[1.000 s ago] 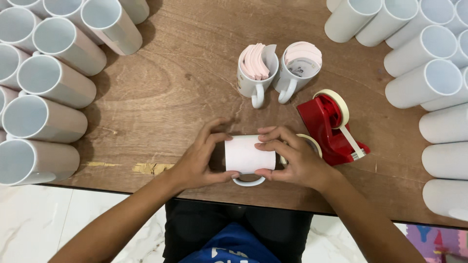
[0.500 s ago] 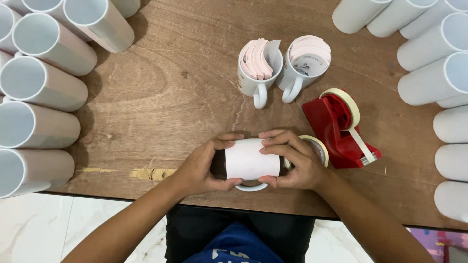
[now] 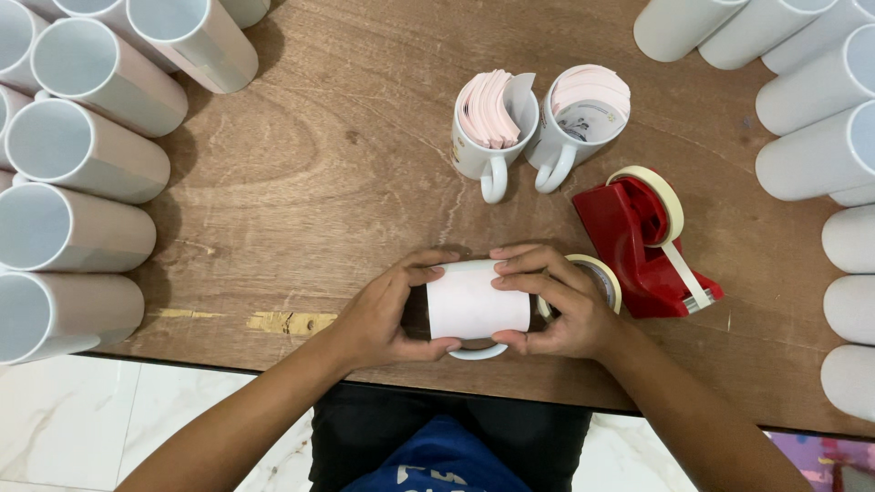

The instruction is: The person repeatedly applies a strip of clear adhesive tape around the body of white ceramic mugs. They pick up a mug, wrap the tape, smooth it down, and place the mug back in a stack. This process is repeated for several mugs.

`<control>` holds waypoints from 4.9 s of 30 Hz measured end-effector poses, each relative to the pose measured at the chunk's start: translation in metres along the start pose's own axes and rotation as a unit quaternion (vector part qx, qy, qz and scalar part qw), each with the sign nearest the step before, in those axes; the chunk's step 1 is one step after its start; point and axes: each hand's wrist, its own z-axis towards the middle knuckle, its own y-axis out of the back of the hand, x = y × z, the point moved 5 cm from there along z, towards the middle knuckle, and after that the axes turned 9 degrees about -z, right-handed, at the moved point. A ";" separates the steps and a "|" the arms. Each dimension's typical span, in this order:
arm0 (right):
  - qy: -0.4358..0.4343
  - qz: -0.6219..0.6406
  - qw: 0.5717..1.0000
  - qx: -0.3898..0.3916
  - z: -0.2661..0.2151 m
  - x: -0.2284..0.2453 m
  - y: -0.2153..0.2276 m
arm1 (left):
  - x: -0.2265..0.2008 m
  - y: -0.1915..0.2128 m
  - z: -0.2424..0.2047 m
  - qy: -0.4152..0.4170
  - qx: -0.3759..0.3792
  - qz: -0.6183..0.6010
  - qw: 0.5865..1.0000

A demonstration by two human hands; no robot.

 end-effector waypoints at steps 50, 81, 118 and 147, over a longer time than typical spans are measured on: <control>-0.563 -0.276 0.779 0.001 -0.060 0.012 0.143 | 0.012 -0.003 -0.013 -0.006 0.050 0.007 0.999; -0.658 -0.324 0.677 -0.060 -0.125 0.016 0.129 | 0.017 -0.002 -0.016 -0.006 0.043 0.016 0.999; -0.486 0.156 0.855 -0.090 -0.006 -0.026 -0.035 | -0.012 0.012 0.000 -0.041 -0.029 -0.001 0.999; -0.531 0.119 0.832 0.105 0.016 -0.047 -0.038 | -0.010 0.010 -0.004 -0.022 -0.011 0.006 1.000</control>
